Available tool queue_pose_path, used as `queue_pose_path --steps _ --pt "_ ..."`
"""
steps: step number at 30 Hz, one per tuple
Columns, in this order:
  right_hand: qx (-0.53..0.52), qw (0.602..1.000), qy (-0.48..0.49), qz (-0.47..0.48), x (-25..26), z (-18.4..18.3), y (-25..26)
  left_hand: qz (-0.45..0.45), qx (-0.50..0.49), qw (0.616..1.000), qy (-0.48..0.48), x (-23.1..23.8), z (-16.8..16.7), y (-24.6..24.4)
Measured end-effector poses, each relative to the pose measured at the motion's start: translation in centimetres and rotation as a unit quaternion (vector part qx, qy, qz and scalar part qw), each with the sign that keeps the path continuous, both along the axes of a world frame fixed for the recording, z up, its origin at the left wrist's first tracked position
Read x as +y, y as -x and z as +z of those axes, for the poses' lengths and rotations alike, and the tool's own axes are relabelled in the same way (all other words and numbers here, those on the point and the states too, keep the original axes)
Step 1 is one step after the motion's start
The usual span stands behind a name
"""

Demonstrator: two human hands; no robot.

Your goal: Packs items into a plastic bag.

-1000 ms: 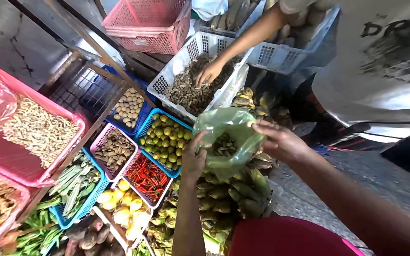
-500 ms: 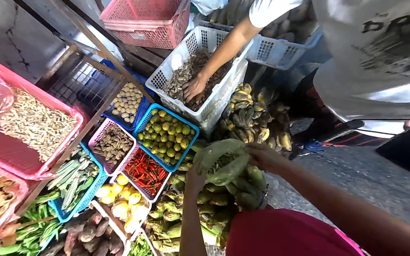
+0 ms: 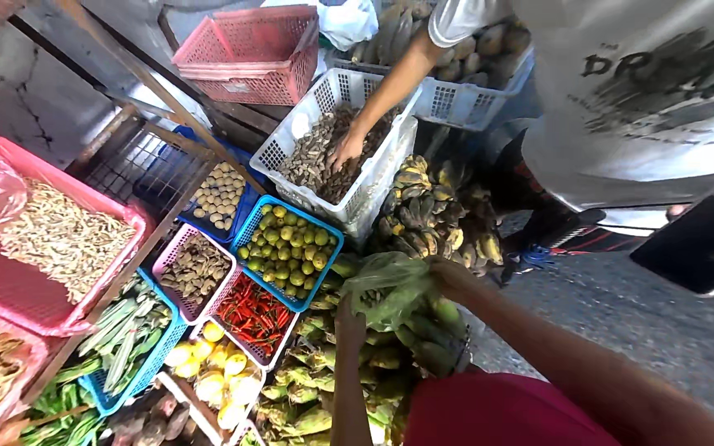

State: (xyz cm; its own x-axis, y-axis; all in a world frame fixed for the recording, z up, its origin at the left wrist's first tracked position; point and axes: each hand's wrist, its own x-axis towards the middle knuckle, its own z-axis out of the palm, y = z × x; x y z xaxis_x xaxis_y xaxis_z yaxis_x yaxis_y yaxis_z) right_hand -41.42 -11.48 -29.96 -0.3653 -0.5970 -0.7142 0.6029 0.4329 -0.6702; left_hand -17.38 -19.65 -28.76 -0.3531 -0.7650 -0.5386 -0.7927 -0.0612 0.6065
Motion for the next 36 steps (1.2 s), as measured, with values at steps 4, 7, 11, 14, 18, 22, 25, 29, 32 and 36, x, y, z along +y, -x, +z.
queue_pose_path --steps 4,7,11,14,18,22,25,29,32,36 --pt "-0.022 0.999 -0.013 0.021 -0.7 0.4 -1.0 0.257 0.234 0.935 -0.077 0.1 0.0 1.3" --pt "0.084 0.984 -0.025 0.155 -0.7 -1.0 -1.1 0.367 0.330 0.858 -0.139 -0.4 -0.1 2.7" --pt "0.050 0.992 -0.084 0.075 -1.5 -0.4 -1.2 0.428 0.401 0.793 -0.165 -0.9 -1.0 1.6" --pt "0.057 0.956 -0.071 0.278 -0.7 0.8 -1.0 0.449 0.403 0.772 -0.200 -0.4 -1.2 0.9" --pt "0.088 0.920 -0.033 0.381 -1.9 2.7 -1.6 0.465 0.452 0.728 -0.224 -0.4 0.8 0.9" --pt "0.016 0.984 0.026 0.178 -6.2 9.3 -2.9 0.473 0.527 0.683 -0.177 -2.4 5.4 0.3" --pt "-0.057 0.982 0.117 0.139 -10.0 13.1 -4.0 0.437 0.602 0.652 -0.143 -4.3 9.0 -1.0" --pt "-0.156 0.956 0.208 0.136 -15.3 16.1 -4.9 0.311 0.741 0.580 -0.132 -7.3 11.3 -3.0" --pt "-0.108 0.955 0.217 0.169 -18.9 17.2 -5.5 0.320 0.750 0.572 -0.090 -9.3 11.7 -3.5" --pt "-0.041 0.955 0.203 0.211 -24.1 15.2 -5.5 0.344 0.723 0.597 -0.050 -11.9 8.8 -3.1"
